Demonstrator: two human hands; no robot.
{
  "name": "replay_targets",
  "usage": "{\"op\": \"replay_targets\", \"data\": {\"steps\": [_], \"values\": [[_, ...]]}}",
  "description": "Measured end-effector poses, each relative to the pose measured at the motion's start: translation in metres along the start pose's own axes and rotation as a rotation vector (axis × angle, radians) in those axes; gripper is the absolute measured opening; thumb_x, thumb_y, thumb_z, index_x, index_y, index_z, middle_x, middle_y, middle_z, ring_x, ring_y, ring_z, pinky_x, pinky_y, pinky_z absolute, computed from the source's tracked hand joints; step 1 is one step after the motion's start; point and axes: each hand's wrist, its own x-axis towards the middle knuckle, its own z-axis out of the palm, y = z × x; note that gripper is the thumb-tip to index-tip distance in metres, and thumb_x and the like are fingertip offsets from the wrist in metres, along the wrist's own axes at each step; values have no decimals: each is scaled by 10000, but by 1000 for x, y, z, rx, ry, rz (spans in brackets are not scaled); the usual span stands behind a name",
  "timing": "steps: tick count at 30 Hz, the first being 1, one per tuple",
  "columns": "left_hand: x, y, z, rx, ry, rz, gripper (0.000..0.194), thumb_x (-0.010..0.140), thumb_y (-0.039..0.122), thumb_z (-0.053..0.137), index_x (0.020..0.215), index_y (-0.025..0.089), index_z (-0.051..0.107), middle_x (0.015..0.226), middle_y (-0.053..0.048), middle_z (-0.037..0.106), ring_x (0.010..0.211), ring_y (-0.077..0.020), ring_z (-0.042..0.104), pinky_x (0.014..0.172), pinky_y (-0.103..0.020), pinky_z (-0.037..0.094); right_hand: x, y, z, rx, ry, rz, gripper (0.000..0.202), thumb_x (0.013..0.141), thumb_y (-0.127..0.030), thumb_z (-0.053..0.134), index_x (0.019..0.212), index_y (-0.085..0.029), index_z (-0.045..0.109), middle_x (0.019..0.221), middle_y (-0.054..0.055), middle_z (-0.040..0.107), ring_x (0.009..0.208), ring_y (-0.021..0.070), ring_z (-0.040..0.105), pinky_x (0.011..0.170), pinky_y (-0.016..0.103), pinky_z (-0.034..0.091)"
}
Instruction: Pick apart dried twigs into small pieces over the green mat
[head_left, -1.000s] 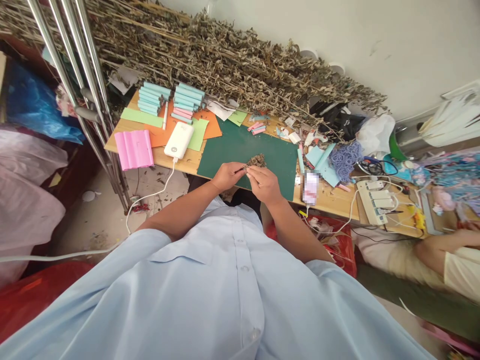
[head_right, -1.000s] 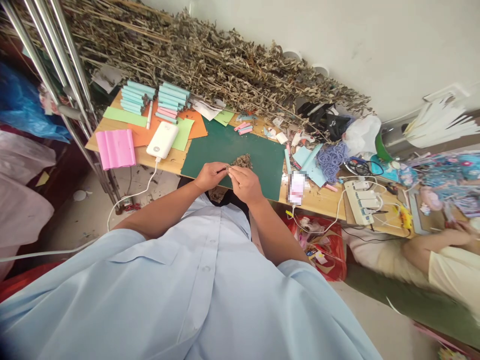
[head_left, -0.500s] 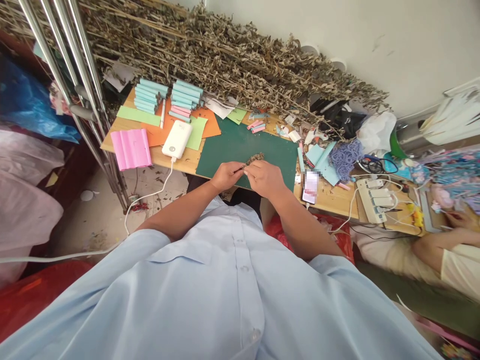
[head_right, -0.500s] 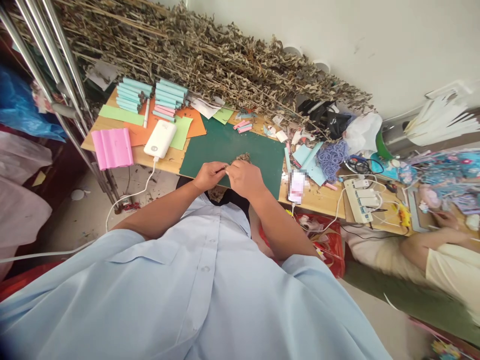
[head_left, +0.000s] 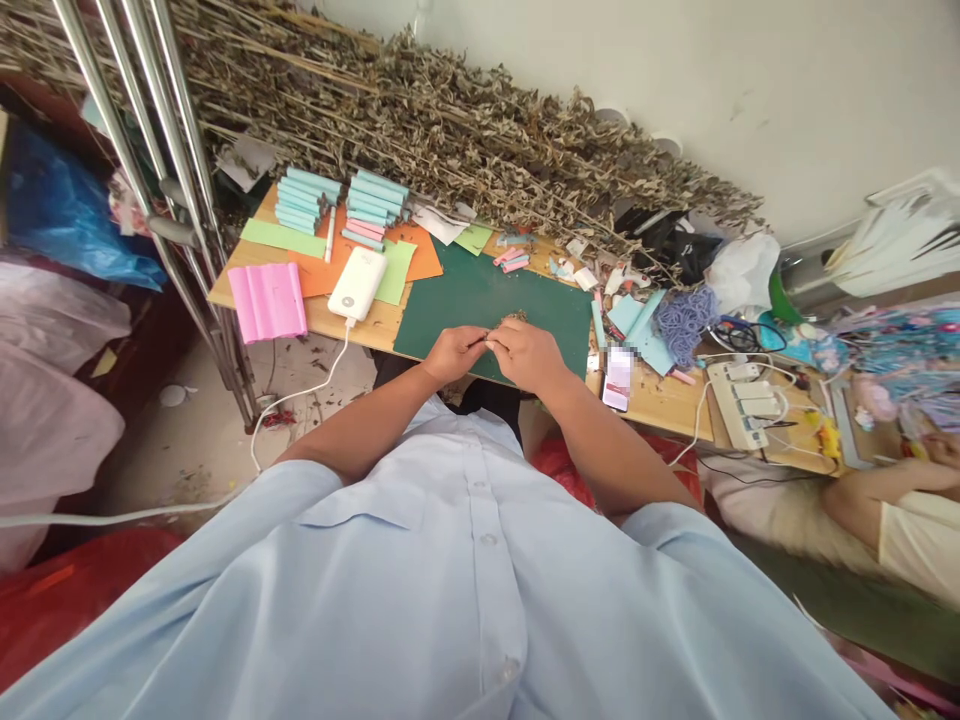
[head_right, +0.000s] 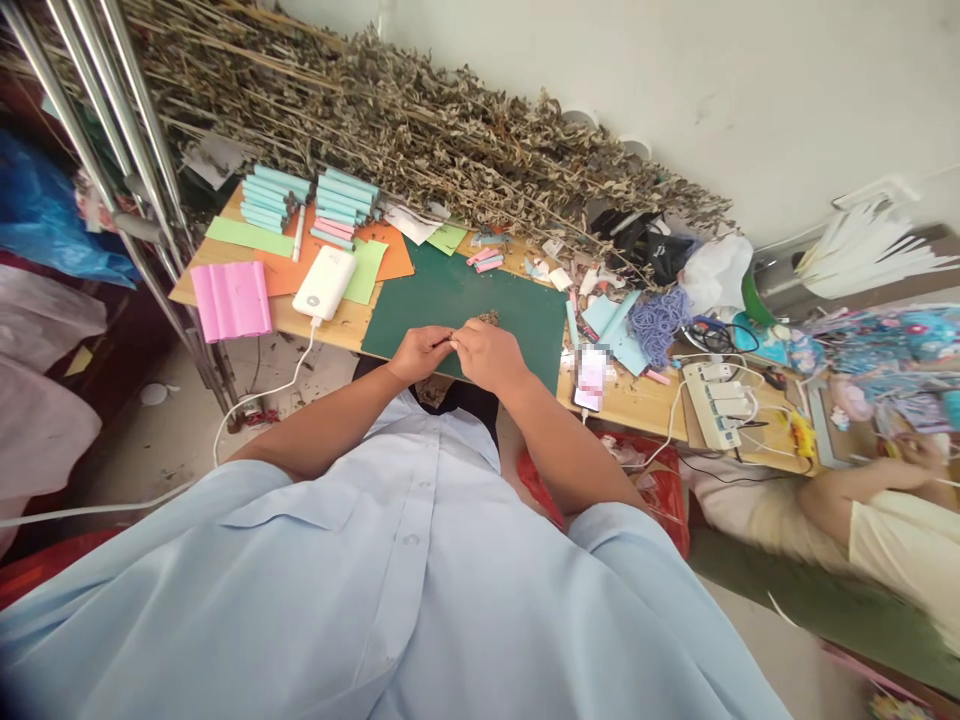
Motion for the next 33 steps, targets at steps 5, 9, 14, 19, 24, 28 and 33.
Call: {"op": "replay_targets", "data": {"steps": [5,9,14,19,24,28,33], "values": [[2,3,-2,0,-12,8,345,1027,438,567,948,161,757,855,-57,744,796,-161,675,754,-260,497,-12,6,13,180,202,9,291,1044,-323,496,1106,-240,768,1114,81,763,1043,230,705,907,353,564],[2,5,-3,7,-17,-5,335,1032,417,556,933,159,745,871,-66,747,812,-165,678,769,-263,495,-22,5,22,231,272,-14,322,1055,-361,484,1166,-257,768,1164,85,763,1098,238,710,987,386,578],[2,6,-3,11,-24,-27,319,1026,386,556,882,155,722,845,-69,740,806,-164,663,767,-259,495,-27,3,31,216,281,-33,345,1065,-348,458,1179,-255,769,1188,91,753,1125,232,702,1009,384,578],[2,7,-3,38,-27,-38,288,1019,341,553,882,153,723,843,-71,737,798,-162,659,770,-262,496,-24,1,28,200,244,-20,348,1066,-334,444,1133,-237,771,1152,100,750,1087,234,698,973,379,574],[1,8,-3,45,-24,-37,269,1018,307,542,931,154,746,889,-68,756,829,-162,677,786,-261,500,-15,0,20,198,175,17,305,1050,-321,469,1074,-228,758,1135,97,741,1059,241,688,942,373,562],[2,8,-3,32,-12,-41,263,1015,303,549,984,158,767,930,-65,773,854,-167,696,793,-262,506,-8,0,14,220,105,39,240,1024,-304,516,1021,-234,745,1094,84,738,1019,243,680,916,369,545],[1,5,-3,8,-6,-19,286,1021,351,562,1032,169,782,965,-63,784,883,-176,718,805,-267,516,-2,-3,8,217,56,67,178,993,-287,561,969,-236,730,1026,75,728,955,240,663,867,359,521]]}}
